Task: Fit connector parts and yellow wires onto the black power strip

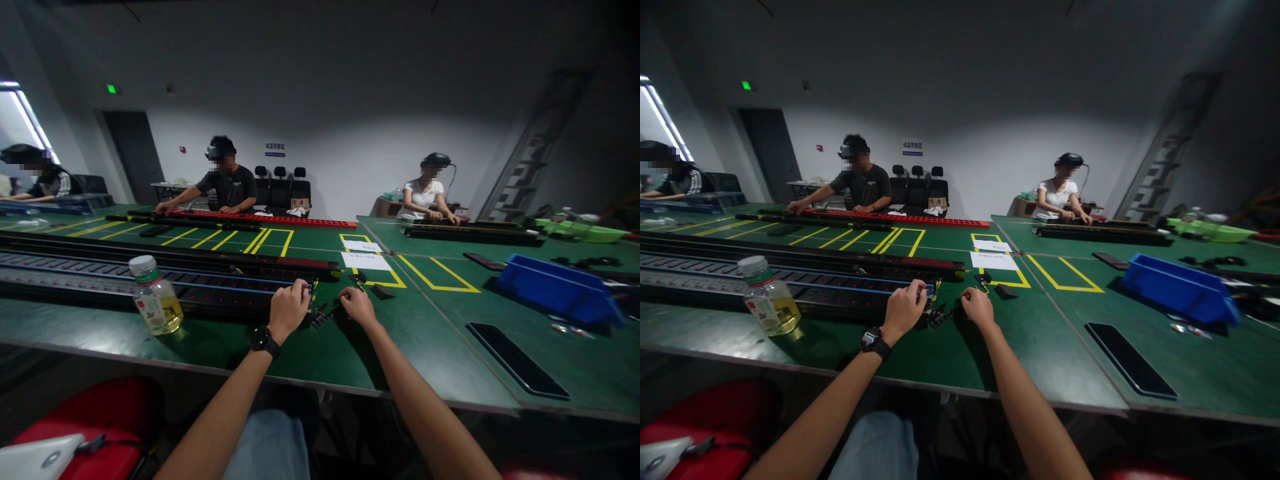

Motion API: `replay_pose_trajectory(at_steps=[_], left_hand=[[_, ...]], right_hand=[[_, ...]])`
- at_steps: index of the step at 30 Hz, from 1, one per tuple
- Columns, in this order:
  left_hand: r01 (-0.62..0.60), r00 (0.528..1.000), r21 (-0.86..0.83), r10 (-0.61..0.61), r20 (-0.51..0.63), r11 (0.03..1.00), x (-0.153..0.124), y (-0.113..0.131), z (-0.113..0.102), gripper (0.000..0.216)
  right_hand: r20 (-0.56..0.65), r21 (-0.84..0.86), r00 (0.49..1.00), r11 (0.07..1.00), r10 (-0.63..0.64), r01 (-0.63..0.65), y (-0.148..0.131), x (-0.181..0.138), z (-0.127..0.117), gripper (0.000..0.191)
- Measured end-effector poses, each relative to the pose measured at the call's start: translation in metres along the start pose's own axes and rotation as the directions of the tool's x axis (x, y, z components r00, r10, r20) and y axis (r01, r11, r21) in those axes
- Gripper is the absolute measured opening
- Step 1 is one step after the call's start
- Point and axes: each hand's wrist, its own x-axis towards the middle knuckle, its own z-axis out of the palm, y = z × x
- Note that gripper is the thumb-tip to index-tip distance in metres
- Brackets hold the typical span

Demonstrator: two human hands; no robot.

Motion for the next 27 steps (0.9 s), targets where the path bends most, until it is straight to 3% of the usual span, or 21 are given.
replay_pose_trajectory(at_steps=[8, 17, 27], left_hand=[[-0.049, 0.981, -0.118, 0.070, 0.179, 0.992, 0.045, -0.011, 0.009, 0.017], [0.038, 0.960, -0.176, 0.013, 0.280, 0.984, 0.054, -0.010, 0.010, 0.016], [0.065, 0.972, -0.126, -0.034, 0.234, 0.990, 0.057, -0.003, 0.018, 0.013]], right_hand=[[0.005, 0.001, 1.000, 1.000, -0.002, 0.002, -0.003, 0.000, -0.001, 0.026], [0.006, -0.019, 1.000, 1.000, -0.008, 0.008, -0.005, 0.001, -0.001, 0.024], [0.003, -0.018, 1.000, 1.000, -0.007, 0.007, -0.003, 0.001, -0.001, 0.026]])
